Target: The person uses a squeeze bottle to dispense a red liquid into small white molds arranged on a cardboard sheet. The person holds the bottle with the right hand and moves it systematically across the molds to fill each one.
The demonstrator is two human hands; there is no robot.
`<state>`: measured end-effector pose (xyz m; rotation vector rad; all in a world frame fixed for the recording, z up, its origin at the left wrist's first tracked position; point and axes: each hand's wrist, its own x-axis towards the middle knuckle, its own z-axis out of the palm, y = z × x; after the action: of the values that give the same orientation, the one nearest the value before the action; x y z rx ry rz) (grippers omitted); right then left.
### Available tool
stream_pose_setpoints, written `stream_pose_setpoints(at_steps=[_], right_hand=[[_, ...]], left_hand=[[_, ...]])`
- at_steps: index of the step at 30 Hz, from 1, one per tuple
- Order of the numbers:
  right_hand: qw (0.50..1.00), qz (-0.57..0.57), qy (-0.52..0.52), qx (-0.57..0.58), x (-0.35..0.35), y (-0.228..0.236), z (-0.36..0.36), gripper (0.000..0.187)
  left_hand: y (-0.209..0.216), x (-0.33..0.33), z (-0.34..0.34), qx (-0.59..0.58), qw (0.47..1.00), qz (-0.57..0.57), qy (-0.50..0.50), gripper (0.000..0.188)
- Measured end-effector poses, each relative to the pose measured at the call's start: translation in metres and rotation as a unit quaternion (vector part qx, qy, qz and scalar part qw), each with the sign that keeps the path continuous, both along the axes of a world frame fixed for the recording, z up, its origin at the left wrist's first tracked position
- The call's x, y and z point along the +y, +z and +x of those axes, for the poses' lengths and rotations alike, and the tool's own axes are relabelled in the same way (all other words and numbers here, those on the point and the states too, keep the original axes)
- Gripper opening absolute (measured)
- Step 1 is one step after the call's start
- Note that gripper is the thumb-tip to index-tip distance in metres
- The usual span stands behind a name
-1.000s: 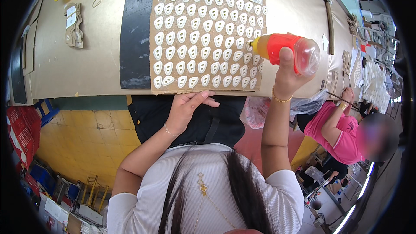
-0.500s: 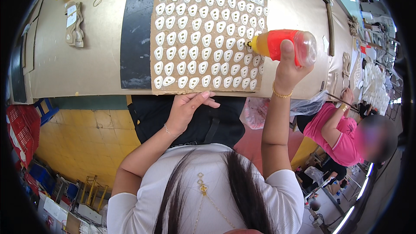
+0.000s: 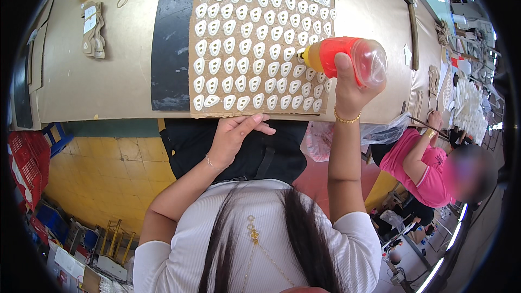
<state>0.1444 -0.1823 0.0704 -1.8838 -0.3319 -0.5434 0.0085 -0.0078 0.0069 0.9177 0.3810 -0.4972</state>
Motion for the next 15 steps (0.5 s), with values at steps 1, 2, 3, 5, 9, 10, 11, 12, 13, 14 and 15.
stream_pose_setpoints(at_steps=[1, 2, 3, 5, 9, 10, 11, 12, 13, 14, 15], right_hand=[[1.0, -0.015, -0.002, -0.008, 0.001, 0.001, 0.002, 0.033], [0.999, -0.028, -0.003, -0.017, 0.002, 0.002, 0.005, 0.033], [0.999, -0.041, -0.005, -0.025, 0.002, 0.002, 0.007, 0.032], [0.998, -0.053, -0.01, -0.022, 0.002, 0.004, 0.01, 0.033], [0.995, -0.091, -0.024, -0.045, -0.003, 0.01, 0.015, 0.033], [0.996, -0.069, -0.028, -0.048, -0.005, 0.01, 0.015, 0.032], [0.997, -0.047, -0.031, -0.05, -0.007, 0.009, 0.015, 0.032], [0.998, -0.025, -0.034, -0.053, -0.009, 0.009, 0.014, 0.031], [0.999, -0.017, -0.03, -0.042, -0.011, 0.011, 0.014, 0.031], [0.999, -0.008, -0.027, -0.03, -0.012, 0.013, 0.014, 0.03], [1.0, 0.0, -0.024, -0.019, -0.013, 0.014, 0.014, 0.029]], left_hand=[[0.001, 0.0, 0.0, 0.001, 1.0, 0.003, 0.0, 0.031], [0.001, 0.0, 0.0, 0.001, 1.0, 0.002, -0.001, 0.031], [0.0, 0.0, 0.0, 0.0, 1.0, 0.001, -0.002, 0.031], [-0.001, 0.001, 0.0, -0.001, 1.0, -0.004, -0.002, 0.03], [-0.001, 0.001, 0.0, -0.003, 1.0, -0.007, -0.001, 0.028], [-0.001, 0.001, 0.0, -0.003, 1.0, -0.004, -0.002, 0.028], [-0.001, 0.001, 0.0, -0.002, 1.0, -0.006, -0.002, 0.028], [-0.001, 0.001, 0.0, -0.002, 1.0, -0.007, -0.001, 0.028], [-0.001, 0.0, 0.0, -0.002, 1.0, -0.008, -0.001, 0.028], [-0.001, 0.0, 0.0, 0.0, 1.0, -0.005, -0.003, 0.028], [-0.001, 0.001, 0.0, 0.001, 1.0, -0.001, -0.005, 0.028]])
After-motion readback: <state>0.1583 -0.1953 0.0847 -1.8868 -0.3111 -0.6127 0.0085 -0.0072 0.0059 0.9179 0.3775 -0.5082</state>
